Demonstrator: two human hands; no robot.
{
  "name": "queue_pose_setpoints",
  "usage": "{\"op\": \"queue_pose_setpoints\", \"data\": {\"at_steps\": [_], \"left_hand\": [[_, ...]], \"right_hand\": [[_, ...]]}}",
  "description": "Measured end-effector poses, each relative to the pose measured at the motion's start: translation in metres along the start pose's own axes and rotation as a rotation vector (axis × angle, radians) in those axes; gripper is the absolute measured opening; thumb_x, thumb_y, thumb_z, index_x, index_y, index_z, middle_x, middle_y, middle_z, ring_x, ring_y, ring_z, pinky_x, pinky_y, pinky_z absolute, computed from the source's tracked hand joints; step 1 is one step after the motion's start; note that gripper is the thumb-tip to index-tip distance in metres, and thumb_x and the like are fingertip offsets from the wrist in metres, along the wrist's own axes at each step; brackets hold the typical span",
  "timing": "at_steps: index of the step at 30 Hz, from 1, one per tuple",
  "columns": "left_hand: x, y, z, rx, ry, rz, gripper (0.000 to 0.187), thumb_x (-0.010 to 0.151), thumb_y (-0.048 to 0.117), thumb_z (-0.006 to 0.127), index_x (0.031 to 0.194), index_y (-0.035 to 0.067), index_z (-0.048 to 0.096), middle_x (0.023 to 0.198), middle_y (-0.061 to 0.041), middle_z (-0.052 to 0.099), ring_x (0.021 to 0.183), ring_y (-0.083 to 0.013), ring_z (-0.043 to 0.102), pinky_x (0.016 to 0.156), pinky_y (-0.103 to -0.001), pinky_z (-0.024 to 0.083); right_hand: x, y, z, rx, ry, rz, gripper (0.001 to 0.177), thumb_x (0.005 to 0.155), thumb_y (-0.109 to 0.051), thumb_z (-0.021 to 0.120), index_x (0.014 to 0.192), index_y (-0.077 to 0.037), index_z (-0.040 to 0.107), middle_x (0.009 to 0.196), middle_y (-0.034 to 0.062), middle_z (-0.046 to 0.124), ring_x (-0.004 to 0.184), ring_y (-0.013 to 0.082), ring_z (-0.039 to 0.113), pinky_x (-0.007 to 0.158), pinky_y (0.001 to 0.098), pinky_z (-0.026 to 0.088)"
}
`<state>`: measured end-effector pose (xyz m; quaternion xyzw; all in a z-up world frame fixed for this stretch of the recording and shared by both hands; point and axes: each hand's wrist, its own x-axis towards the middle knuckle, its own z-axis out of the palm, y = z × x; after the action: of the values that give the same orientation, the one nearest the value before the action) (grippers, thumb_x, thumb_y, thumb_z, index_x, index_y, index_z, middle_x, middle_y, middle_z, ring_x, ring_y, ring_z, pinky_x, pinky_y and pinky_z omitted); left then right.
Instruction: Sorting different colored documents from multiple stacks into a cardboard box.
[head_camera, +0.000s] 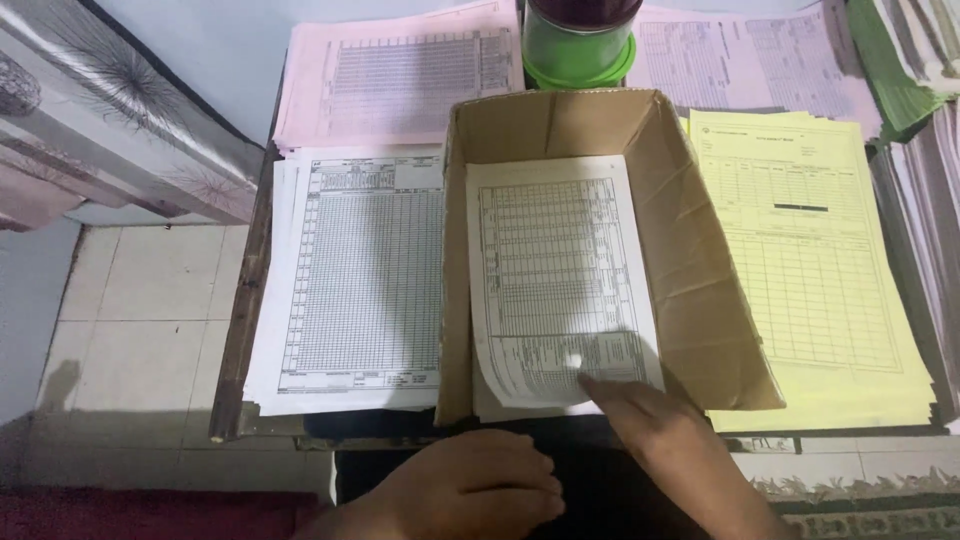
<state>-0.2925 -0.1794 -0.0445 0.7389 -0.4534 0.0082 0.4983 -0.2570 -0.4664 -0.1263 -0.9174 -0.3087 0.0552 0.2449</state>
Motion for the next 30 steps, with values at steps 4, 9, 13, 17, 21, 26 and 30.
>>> {"op": "queue_pose_setpoints", "data": {"at_steps": [4,9,13,17,21,26,30], "left_hand": [[0.006,-0.022,0.033,0.189,0.076,0.117,0.024,0.104,0.000,0.071,0.127,-0.001,0.065,0.122,-0.015,0.069,0.115,-0.0331,0.070,0.105,-0.051,0.058],[0.047,-0.014,0.031,0.398,0.092,0.054,0.011,0.103,-0.009,0.062,0.112,-0.012,0.058,0.111,-0.026,0.063,0.100,-0.0394,0.065,0.090,-0.049,0.056],[0.023,-0.049,0.064,0.608,0.104,-0.113,0.039,0.090,-0.007,0.076,0.125,-0.010,0.061,0.120,-0.030,0.068,0.111,-0.0451,0.068,0.087,-0.053,0.056],[0.016,-0.058,0.071,0.611,-0.034,-0.322,0.036,0.081,-0.006,0.073,0.115,-0.003,0.062,0.086,-0.012,0.064,0.071,-0.0318,0.062,0.058,-0.044,0.047],[0.011,-0.053,0.064,0.415,-0.039,-0.384,0.045,0.085,-0.006,0.065,0.130,-0.009,0.059,0.101,-0.019,0.069,0.086,-0.0362,0.065,0.073,-0.047,0.052],[0.011,-0.055,0.063,0.397,0.073,-0.455,0.012,0.088,-0.005,0.059,0.092,0.006,0.062,0.076,-0.011,0.060,0.070,-0.0299,0.058,0.056,-0.043,0.042],[0.015,-0.058,0.060,0.486,0.164,-0.358,0.012,0.098,0.005,0.067,0.088,0.008,0.063,0.079,-0.009,0.054,0.073,-0.0236,0.052,0.062,-0.036,0.042]], "right_hand": [[-0.005,0.005,0.010,0.065,0.103,0.030,0.048,0.093,-0.015,0.063,0.140,-0.018,0.061,0.130,0.0092,0.070,0.116,0.0270,0.070,0.099,0.0341,0.052],[-0.004,0.008,0.024,0.049,0.307,-0.051,0.030,0.099,-0.017,0.059,0.126,-0.011,0.069,0.114,0.0067,0.076,0.100,0.0225,0.074,0.088,0.0331,0.059],[-0.004,0.000,0.019,0.015,0.324,-0.092,0.024,0.099,-0.014,0.058,0.118,-0.009,0.071,0.111,0.0050,0.076,0.099,0.0224,0.073,0.082,0.0339,0.059],[0.001,-0.006,0.019,0.009,0.387,-0.128,0.020,0.095,-0.010,0.066,0.115,-0.009,0.069,0.099,0.0027,0.072,0.088,0.0190,0.071,0.073,0.0305,0.059],[0.002,-0.006,0.020,0.074,0.436,-0.180,0.018,0.090,-0.006,0.072,0.108,-0.004,0.070,0.101,0.0068,0.072,0.090,0.0202,0.072,0.084,0.0309,0.061],[0.008,-0.015,0.011,-0.002,0.628,-0.290,0.009,0.088,-0.012,0.077,0.091,-0.007,0.069,0.101,0.0062,0.068,0.095,0.0249,0.064,0.088,0.0403,0.053],[-0.013,0.016,0.036,-0.196,0.825,-0.359,0.012,0.083,-0.028,0.085,0.091,-0.023,0.078,0.101,-0.0025,0.067,0.105,0.0257,0.056,0.092,0.0472,0.051]]}}
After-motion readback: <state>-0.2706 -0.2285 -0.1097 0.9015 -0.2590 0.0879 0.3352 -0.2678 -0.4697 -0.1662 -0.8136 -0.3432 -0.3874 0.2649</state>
